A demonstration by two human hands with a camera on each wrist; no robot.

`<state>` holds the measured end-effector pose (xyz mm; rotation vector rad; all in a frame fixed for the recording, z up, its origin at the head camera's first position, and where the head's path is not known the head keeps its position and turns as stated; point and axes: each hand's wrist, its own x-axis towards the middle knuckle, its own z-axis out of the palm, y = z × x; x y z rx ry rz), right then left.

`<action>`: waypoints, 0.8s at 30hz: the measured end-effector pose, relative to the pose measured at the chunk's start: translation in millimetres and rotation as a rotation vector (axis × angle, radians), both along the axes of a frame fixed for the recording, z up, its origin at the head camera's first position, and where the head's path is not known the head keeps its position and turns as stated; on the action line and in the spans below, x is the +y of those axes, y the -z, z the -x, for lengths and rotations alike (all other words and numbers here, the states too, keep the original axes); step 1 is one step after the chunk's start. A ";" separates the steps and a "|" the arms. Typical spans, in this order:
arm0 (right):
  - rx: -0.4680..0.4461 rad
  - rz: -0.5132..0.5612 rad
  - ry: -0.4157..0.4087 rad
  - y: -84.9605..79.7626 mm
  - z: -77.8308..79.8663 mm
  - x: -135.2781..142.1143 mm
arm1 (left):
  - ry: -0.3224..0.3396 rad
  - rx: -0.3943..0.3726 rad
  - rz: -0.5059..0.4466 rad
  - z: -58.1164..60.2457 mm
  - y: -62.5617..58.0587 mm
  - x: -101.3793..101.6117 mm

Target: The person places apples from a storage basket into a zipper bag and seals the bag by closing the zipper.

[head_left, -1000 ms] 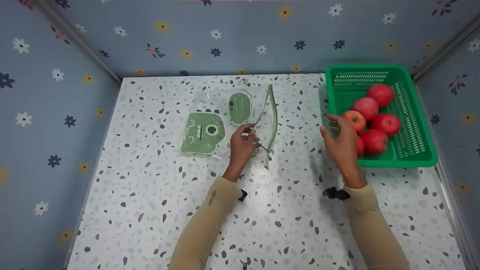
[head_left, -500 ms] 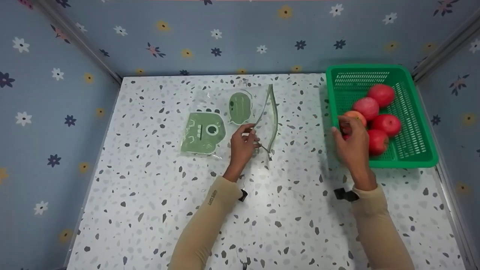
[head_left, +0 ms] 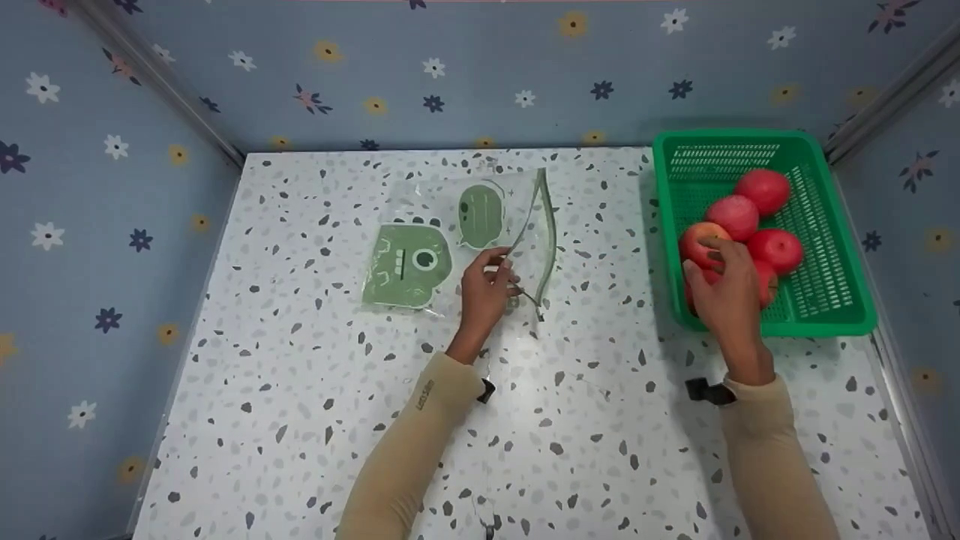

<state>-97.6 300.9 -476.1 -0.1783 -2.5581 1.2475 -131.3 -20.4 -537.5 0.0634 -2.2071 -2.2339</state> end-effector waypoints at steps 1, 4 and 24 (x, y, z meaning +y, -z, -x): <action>-0.011 -0.005 0.002 -0.1 -0.5 1.7 | -0.001 0.002 0.005 -0.1 0.5 -0.1; -0.046 -0.020 0.005 -1.0 -2.2 6.3 | 0.002 0.004 0.008 -0.1 1.9 -0.7; -0.109 -0.270 -0.091 5.9 -10.6 30.3 | 0.010 0.004 0.003 -0.5 2.7 -1.1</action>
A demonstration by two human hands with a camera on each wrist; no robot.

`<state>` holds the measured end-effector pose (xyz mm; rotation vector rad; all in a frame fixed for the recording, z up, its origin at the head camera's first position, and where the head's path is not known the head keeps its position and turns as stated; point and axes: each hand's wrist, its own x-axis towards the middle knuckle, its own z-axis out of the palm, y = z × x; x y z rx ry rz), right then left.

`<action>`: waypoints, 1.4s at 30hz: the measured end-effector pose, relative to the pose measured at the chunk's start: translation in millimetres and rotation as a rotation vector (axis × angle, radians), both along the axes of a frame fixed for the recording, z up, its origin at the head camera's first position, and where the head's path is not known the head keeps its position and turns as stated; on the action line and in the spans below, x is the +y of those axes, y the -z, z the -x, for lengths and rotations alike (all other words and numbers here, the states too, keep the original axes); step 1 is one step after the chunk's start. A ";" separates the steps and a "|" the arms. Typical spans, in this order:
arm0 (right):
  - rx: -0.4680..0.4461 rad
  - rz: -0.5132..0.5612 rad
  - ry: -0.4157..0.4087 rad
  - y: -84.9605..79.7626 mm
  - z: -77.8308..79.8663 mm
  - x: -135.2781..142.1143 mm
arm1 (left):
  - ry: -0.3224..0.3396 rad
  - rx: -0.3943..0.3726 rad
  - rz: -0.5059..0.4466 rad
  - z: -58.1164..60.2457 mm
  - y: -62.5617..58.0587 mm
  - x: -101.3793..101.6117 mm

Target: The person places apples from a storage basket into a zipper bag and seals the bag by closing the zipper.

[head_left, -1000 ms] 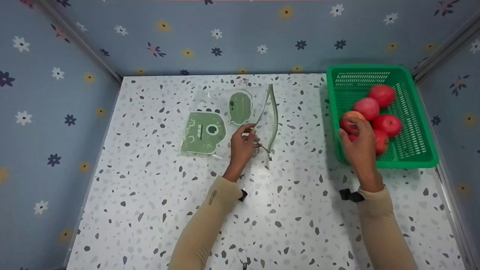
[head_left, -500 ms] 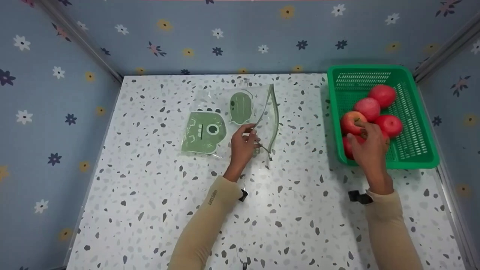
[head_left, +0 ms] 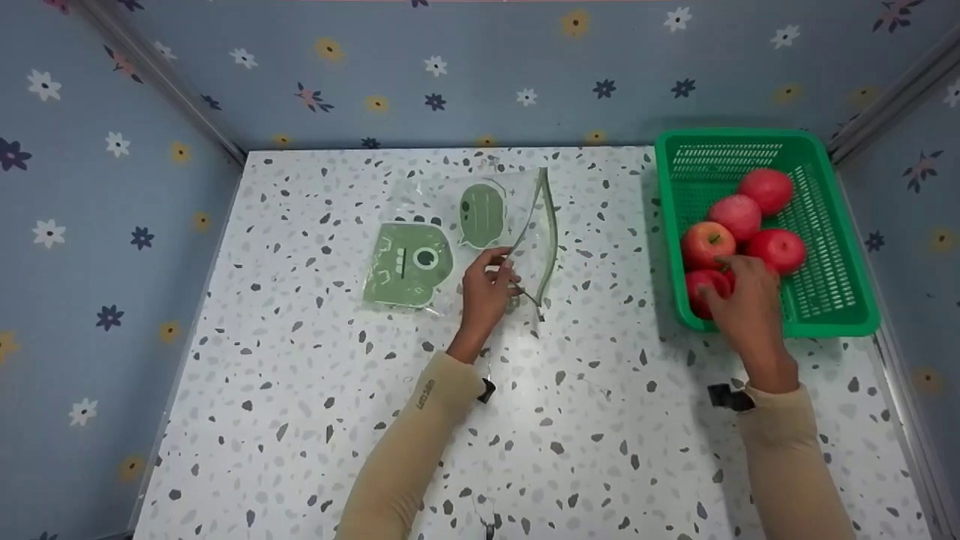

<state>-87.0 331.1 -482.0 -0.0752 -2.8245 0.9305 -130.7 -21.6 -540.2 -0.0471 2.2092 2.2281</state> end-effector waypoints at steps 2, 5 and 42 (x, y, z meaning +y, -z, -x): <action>-0.030 -0.033 0.000 0.6 0.1 1.2 | -0.003 0.000 0.000 0.2 -0.3 0.0; -0.092 -0.071 0.008 0.8 0.5 2.5 | -0.011 -0.008 0.007 0.7 -0.9 0.3; -0.255 -0.355 -0.104 0.2 18.8 2.5 | -0.018 -0.019 0.018 -0.3 -1.3 1.5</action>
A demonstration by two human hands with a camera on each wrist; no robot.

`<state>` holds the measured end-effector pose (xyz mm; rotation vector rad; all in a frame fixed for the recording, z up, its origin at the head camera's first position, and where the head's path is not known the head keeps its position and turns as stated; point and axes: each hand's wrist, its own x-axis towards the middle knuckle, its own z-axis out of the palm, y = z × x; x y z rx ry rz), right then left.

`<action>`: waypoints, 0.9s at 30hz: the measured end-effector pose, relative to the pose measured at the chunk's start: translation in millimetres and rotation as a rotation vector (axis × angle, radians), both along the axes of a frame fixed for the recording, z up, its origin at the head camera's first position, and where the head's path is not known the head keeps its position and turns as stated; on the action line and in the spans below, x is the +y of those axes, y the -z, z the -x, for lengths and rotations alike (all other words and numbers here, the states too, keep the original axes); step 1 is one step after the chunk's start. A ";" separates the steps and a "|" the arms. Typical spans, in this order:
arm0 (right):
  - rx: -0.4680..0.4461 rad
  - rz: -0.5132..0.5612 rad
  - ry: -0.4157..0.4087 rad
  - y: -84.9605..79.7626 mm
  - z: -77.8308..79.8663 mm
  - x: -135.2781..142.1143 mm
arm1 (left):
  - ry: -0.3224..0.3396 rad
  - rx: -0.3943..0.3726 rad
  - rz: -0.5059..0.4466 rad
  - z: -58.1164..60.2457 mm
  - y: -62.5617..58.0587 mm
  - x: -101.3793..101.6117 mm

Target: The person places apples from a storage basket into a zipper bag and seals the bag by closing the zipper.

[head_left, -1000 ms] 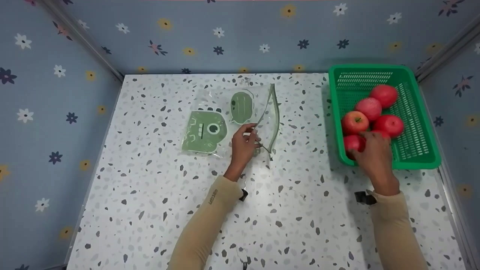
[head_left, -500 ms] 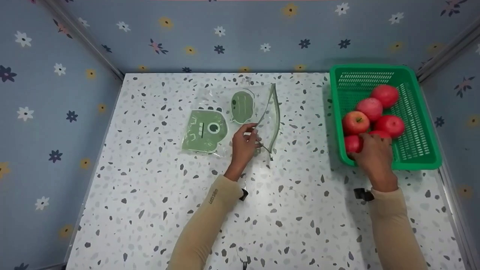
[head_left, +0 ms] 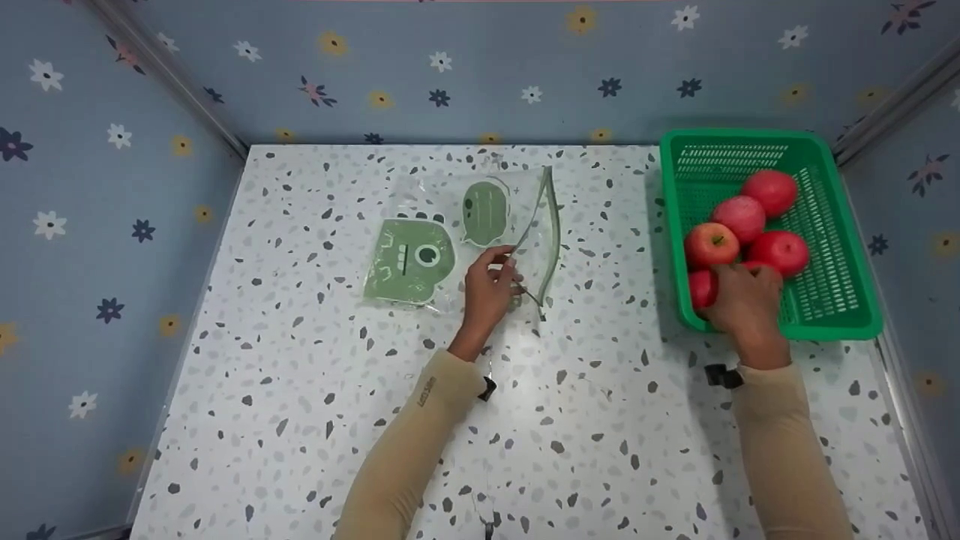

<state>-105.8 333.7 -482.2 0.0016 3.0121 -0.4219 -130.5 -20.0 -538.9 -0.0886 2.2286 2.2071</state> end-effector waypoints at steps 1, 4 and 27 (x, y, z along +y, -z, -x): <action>-0.023 -0.001 0.003 -0.3 1.1 0.0 | 0.001 -0.001 -0.002 0.1 0.2 0.1; -0.093 0.004 0.021 -1.4 4.0 1.2 | 0.006 -0.004 -0.010 0.2 0.6 0.2; -0.098 0.042 -0.030 3.1 8.9 10.7 | 0.006 -0.013 0.001 -0.6 2.4 -0.8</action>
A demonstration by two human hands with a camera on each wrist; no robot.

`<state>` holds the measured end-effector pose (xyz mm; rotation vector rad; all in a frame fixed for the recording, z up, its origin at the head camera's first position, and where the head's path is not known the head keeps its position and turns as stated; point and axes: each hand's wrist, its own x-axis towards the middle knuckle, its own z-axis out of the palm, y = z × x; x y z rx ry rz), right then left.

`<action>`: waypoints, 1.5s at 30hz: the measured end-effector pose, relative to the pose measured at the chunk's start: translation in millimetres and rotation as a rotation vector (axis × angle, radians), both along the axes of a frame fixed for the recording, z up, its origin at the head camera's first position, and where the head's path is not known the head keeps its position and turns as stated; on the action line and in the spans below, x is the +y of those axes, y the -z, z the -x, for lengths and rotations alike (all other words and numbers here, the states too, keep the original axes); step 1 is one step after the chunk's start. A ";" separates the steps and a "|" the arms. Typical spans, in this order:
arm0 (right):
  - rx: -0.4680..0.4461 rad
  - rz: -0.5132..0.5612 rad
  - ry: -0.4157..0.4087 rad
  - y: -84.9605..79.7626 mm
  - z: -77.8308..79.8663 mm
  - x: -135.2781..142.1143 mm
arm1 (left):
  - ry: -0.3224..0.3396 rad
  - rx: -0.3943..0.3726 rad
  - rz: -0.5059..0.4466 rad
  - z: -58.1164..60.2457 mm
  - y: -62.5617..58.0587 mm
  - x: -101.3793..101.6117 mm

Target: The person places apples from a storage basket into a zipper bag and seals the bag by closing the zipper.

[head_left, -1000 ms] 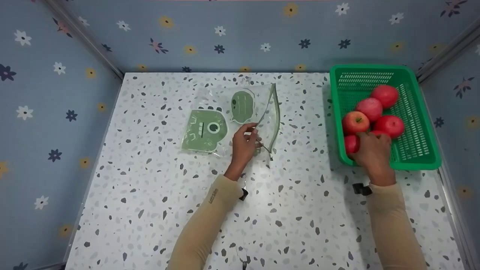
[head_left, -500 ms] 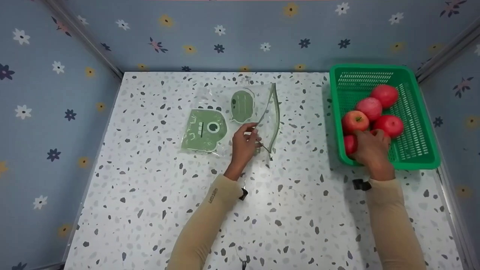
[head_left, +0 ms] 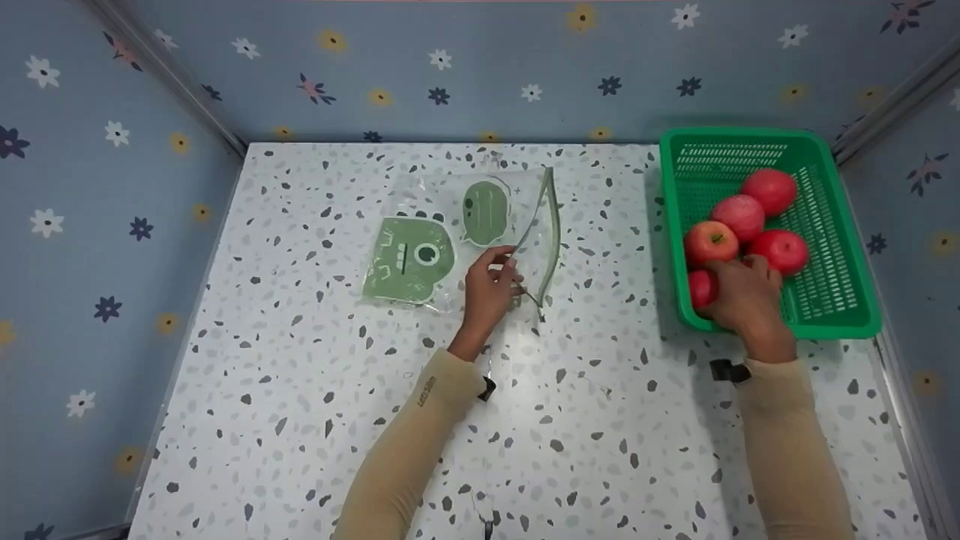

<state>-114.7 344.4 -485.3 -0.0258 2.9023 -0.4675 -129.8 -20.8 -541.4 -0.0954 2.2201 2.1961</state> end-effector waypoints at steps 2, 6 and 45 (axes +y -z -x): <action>0.014 0.000 -0.001 0.1 -0.8 0.2 | -0.003 -0.008 0.005 -0.2 0.2 0.5; 0.075 0.020 0.000 -1.2 -3.5 -0.4 | -0.005 -0.017 0.014 -0.5 0.8 0.9; 0.386 0.008 0.029 -47.7 -22.1 -10.4 | 0.002 -0.013 0.024 0.2 3.1 -1.1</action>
